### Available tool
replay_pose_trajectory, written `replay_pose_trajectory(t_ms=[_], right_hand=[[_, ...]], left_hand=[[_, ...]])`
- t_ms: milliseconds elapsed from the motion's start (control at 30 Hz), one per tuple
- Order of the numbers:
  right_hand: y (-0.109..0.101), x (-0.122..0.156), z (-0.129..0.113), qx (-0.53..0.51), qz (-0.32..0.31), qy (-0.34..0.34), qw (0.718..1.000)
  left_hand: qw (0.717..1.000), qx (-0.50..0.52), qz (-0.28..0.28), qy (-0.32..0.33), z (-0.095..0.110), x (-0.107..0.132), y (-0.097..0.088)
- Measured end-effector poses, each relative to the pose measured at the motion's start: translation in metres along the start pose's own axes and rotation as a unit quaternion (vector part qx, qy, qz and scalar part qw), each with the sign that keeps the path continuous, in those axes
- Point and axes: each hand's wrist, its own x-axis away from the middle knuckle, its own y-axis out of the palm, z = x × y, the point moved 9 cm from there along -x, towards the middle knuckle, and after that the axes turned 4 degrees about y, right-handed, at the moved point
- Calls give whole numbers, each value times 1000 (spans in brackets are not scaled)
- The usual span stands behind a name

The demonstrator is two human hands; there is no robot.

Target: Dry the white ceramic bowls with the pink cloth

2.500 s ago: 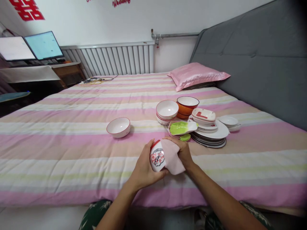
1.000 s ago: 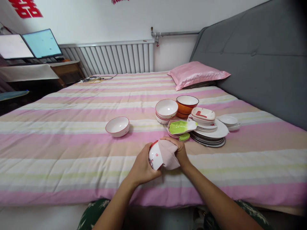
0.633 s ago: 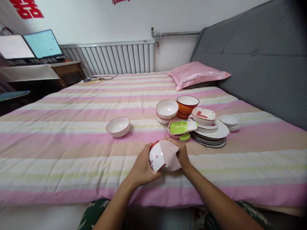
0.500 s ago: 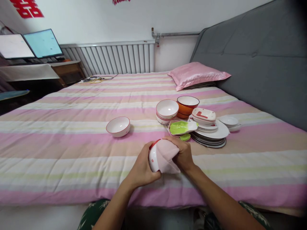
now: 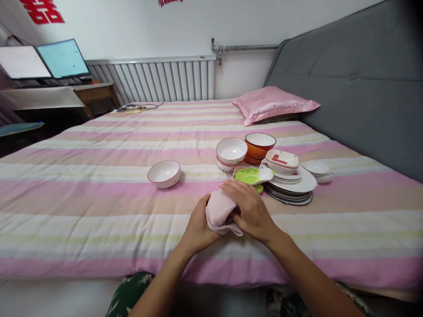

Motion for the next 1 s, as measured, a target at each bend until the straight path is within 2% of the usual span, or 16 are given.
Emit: replay_pose_trajectory(t_ms=[167, 300, 367, 600, 767, 1000], right_hand=[[-16, 10, -6, -2, 61, -40, 997], [-7, 19, -29, 35, 79, -119, 989], [-2, 20, -36, 42, 76, -138, 987], [-4, 15, -30, 6, 85, -108, 991], [-6, 13, -19, -49, 95, -63, 992], [-6, 11, -12, -73, 109, -41, 990]], left_hand=[[1000, 7, 7, 5, 0, -1, -1], [1000, -29, 1, 1, 0, 1, 0], [998, -59, -1, 2, 0, 3, 1], [994, -95, -27, 41, 5, 5, 8], [995, -87, -42, 40, 5, 5, 8], [995, -85, -46, 31, 3, 5, 10]])
